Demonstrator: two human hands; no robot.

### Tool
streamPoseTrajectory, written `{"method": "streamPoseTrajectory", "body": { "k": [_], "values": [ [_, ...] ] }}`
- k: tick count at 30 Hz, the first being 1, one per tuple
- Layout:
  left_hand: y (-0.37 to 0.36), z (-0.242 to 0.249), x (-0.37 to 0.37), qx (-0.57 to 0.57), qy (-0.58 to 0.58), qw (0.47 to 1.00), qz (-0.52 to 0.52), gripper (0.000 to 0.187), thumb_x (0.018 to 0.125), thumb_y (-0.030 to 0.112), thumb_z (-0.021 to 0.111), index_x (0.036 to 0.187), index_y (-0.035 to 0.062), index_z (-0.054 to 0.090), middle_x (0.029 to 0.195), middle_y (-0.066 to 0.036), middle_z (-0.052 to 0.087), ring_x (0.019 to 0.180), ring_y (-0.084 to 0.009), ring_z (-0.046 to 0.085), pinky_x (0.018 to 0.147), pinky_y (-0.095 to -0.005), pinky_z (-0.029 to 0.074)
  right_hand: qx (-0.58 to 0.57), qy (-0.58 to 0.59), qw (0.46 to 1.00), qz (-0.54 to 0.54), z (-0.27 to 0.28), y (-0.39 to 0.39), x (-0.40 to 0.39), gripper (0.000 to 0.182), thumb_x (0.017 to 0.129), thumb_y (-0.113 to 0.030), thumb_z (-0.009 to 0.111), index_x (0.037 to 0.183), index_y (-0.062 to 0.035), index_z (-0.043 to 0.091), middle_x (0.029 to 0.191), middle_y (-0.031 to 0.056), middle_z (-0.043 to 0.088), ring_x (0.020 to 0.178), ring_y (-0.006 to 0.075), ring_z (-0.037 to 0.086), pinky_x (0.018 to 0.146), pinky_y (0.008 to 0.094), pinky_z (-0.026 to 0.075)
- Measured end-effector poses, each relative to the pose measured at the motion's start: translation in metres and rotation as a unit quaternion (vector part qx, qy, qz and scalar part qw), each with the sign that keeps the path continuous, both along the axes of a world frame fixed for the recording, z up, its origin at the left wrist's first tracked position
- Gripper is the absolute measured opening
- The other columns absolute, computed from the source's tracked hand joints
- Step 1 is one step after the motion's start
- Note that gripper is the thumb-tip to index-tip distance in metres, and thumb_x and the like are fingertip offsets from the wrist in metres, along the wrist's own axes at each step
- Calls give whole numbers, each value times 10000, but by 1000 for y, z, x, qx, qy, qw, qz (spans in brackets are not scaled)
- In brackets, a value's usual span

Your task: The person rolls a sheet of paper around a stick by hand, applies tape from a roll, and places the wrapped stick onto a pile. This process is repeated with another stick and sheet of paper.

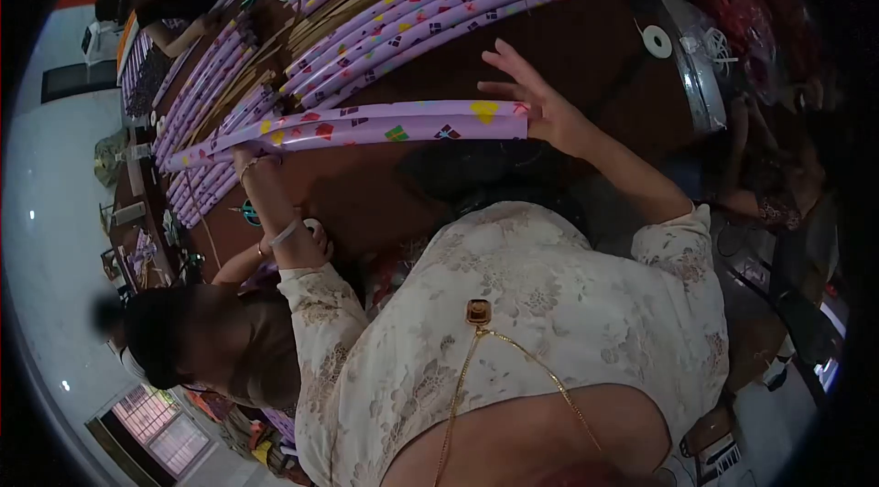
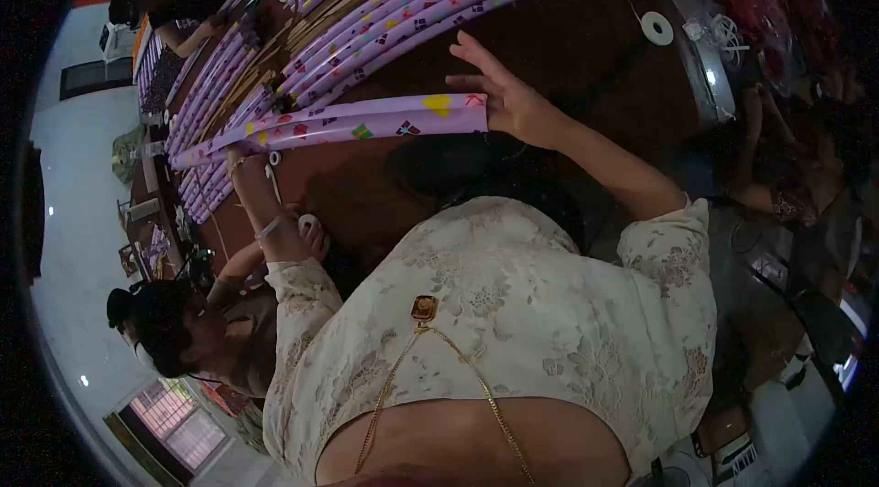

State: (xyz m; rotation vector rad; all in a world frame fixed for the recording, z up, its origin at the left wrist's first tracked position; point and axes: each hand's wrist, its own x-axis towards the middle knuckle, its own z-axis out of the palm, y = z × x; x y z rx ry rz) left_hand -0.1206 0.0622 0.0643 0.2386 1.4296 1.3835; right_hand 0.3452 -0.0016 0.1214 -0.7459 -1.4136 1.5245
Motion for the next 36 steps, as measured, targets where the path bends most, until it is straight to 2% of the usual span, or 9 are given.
{"method": "streamPoseTrajectory", "body": {
  "k": [6,17,19,25,26,27,29,33,36],
  "values": [
    [49,-2,-58,25,30,998,47,507,820,435,455,1143,45,434,1070,-159,524,917,-335,533,783,-520,460,-484,292,822,73,-9,-7,-2,636,768,102,370,1353,-85,205,1307,165,332,1180,286,389,982,438,345],
    [-5,50,19,-14,378,925,-38,389,766,158,500,1115,-11,475,1017,-136,549,898,-246,536,767,-359,459,-498,383,766,138,-2,9,-2,510,829,20,386,1315,-4,236,1285,211,338,1158,289,409,949,461,383],
    [-19,58,20,-11,477,874,-95,384,749,105,504,1110,-23,480,1002,-131,556,891,-221,537,757,-323,455,-59,42,996,57,-13,10,-4,637,791,40,490,1347,-85,205,1340,177,273,1181,286,386,934,422,401],
    [-28,49,17,184,647,705,-226,290,794,123,508,1064,19,511,800,-52,540,562,-124,458,480,-235,398,402,-305,862,-57,0,20,3,1033,609,129,611,1379,-237,28,1422,107,46,1200,301,359,814,352,470],
    [-23,58,27,135,399,891,-169,398,718,-67,442,1112,-20,469,843,-52,528,603,-108,455,496,-208,393,389,-282,876,-32,-2,20,2,1028,613,143,592,1380,-230,18,1423,107,39,1206,296,351,823,358,468],
    [-25,60,29,136,399,890,-174,398,718,-67,442,1112,-20,469,843,-52,528,603,-108,455,496,-208,393,376,-258,890,-6,-5,19,1,1022,618,158,574,1380,-223,8,1423,108,33,1212,292,344,831,364,465],
    [-35,67,30,53,696,672,-246,241,680,-12,575,917,-24,619,1045,-148,561,896,-214,557,749,-271,447,320,-200,926,-16,-8,17,-6,1011,631,163,566,1380,-214,0,1424,109,28,1217,282,339,846,361,458],
    [-36,72,46,127,669,689,-247,301,693,-48,536,993,-24,564,995,-94,567,859,-180,544,739,-265,442,26,-14,1000,8,-16,6,-12,907,761,40,557,1374,-217,-59,1419,120,45,1217,284,345,956,418,358],
    [-26,65,39,154,257,945,-130,374,694,-60,500,1066,-16,514,928,-50,549,817,-159,526,726,-258,432,-328,120,937,26,-26,-5,-13,770,842,-66,496,1379,-207,-38,1413,125,88,1228,276,328,954,471,340]
  ]
}}
